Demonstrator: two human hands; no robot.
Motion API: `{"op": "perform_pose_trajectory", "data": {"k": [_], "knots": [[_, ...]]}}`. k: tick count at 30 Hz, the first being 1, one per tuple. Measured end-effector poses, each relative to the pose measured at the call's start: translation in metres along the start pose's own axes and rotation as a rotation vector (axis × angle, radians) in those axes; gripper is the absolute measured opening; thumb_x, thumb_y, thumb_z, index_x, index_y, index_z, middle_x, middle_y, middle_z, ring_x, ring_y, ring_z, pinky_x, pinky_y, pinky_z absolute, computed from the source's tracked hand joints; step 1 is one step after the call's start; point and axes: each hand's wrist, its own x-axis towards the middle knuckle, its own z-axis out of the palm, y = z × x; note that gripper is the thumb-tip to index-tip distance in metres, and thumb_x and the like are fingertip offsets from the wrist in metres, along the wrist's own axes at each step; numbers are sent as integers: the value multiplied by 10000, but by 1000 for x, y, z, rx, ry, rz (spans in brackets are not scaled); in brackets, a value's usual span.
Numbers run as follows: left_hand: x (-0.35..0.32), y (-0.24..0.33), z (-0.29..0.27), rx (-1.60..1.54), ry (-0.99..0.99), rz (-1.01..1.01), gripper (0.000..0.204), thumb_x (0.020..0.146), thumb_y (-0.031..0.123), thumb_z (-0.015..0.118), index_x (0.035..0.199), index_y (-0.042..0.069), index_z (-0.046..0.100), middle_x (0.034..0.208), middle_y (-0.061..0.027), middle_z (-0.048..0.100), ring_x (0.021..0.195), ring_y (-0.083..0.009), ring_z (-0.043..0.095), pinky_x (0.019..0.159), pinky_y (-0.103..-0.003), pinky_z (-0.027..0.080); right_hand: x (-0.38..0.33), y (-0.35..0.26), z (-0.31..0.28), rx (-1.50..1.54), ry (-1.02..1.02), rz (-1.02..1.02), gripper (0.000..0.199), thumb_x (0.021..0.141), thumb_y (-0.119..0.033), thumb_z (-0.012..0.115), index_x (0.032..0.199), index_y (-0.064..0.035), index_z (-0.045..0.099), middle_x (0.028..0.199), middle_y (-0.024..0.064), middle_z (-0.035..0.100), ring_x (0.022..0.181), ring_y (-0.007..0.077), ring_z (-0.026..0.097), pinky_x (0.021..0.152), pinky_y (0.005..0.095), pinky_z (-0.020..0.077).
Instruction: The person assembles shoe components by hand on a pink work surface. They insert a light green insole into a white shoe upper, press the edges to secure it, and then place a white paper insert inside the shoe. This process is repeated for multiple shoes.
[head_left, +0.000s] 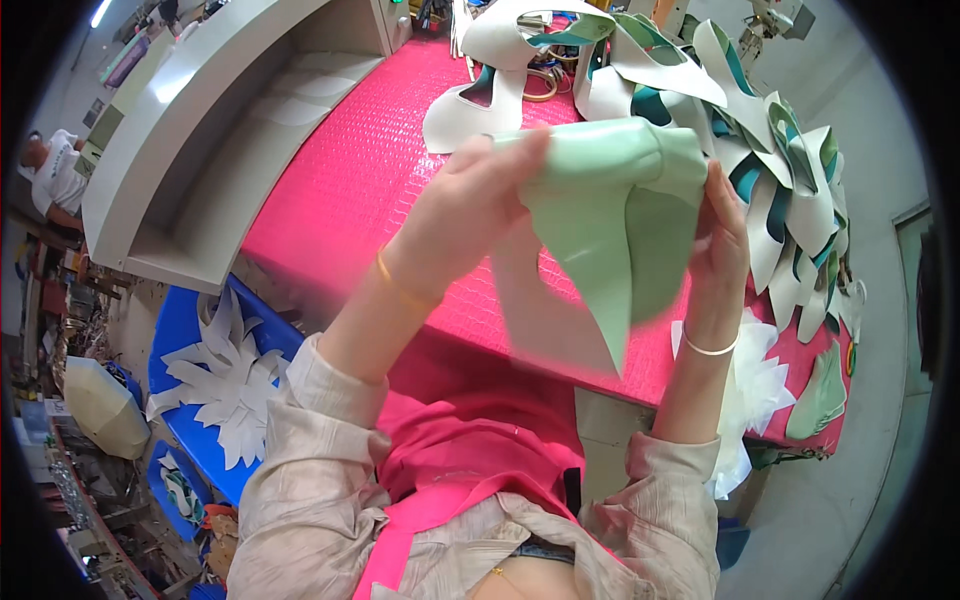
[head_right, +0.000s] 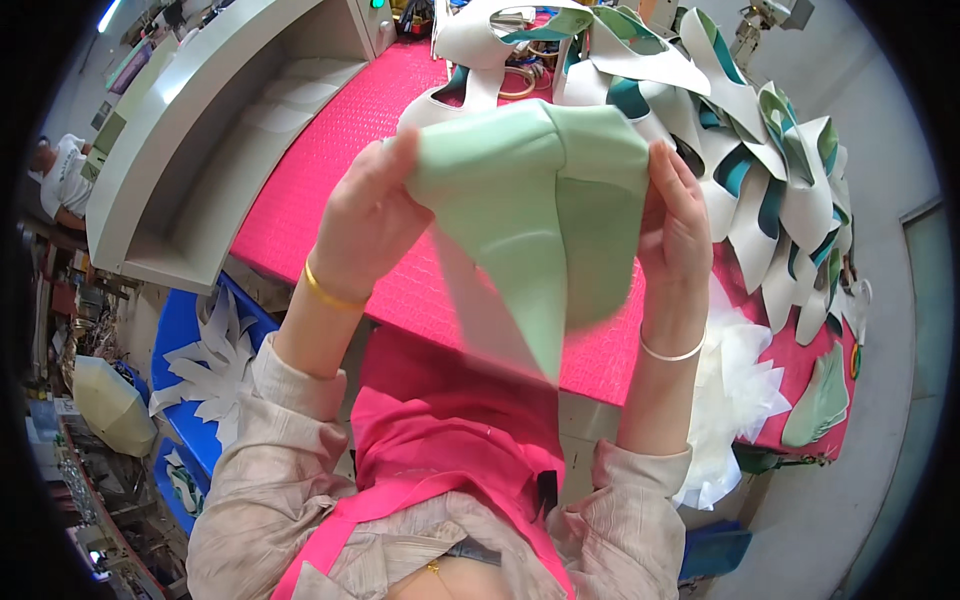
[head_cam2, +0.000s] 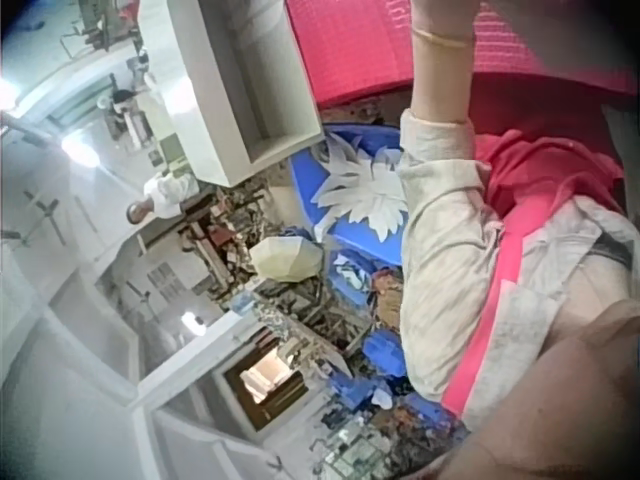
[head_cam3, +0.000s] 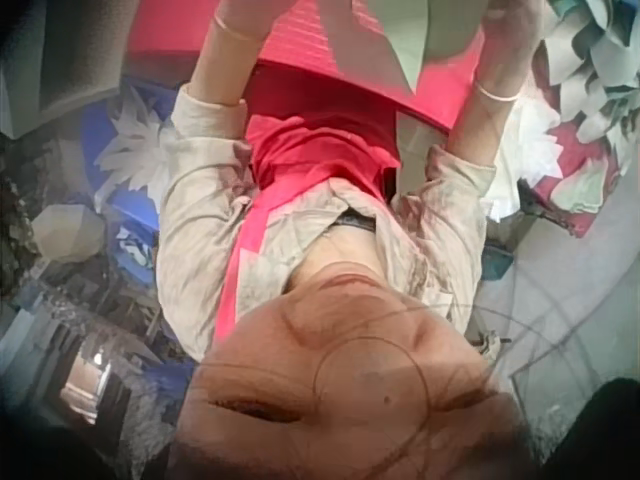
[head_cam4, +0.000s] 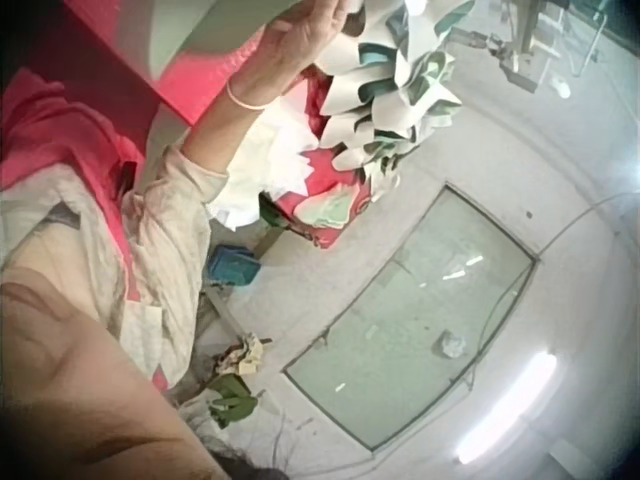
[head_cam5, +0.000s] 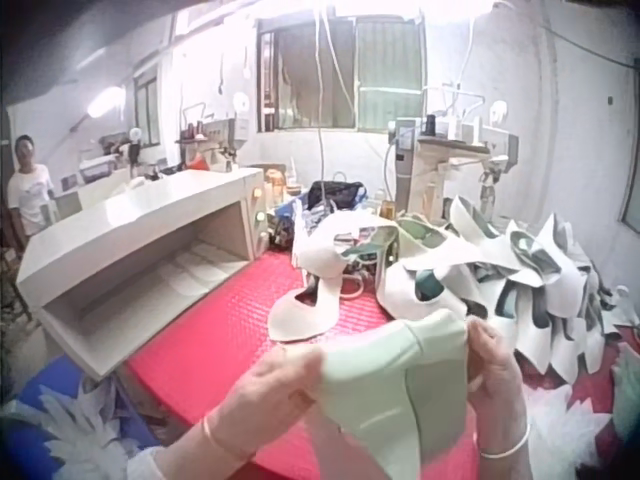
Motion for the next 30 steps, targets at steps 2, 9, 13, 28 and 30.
{"op": "perform_pose_trajectory", "data": {"k": [2,9,13,28,30], "knots": [[2,7,-2,557,-179,-41,282,883,137,531,1113,-24,562,1062,-89,596,971,-144,537,840,-290,428,-1,-3,27,-24,28,118,459,915,-366,468,1152,26,495,1050,106,603,917,149,605,775,259,483],[-54,-94,-28,-173,-40,-208,461,922,237,473,1278,-44,389,1260,-90,480,1165,-181,442,1011,-327,305,-3,5,23,-656,31,275,249,804,-197,650,902,30,626,781,48,639,664,73,591,607,189,460],[-55,-119,-11,-528,22,-172,472,949,266,392,1314,-26,324,1341,-91,400,1253,-208,357,1072,-367,232,7,17,46,-655,77,248,262,793,-226,660,868,23,630,725,30,625,591,67,567,537,193,437],[-59,-105,3,-574,132,-8,500,945,305,390,1324,-9,301,1347,-108,391,1266,-218,349,1081,-380,232,39,13,53,-892,-47,264,305,758,-266,702,827,26,649,706,41,623,576,74,575,539,197,456],[-64,-110,3,-677,173,-50,498,940,329,392,1344,51,303,1365,-81,376,1285,-220,316,1087,-390,206,37,12,68,-936,-60,278,289,768,-261,695,829,18,649,708,34,621,577,74,575,547,191,459]]}}
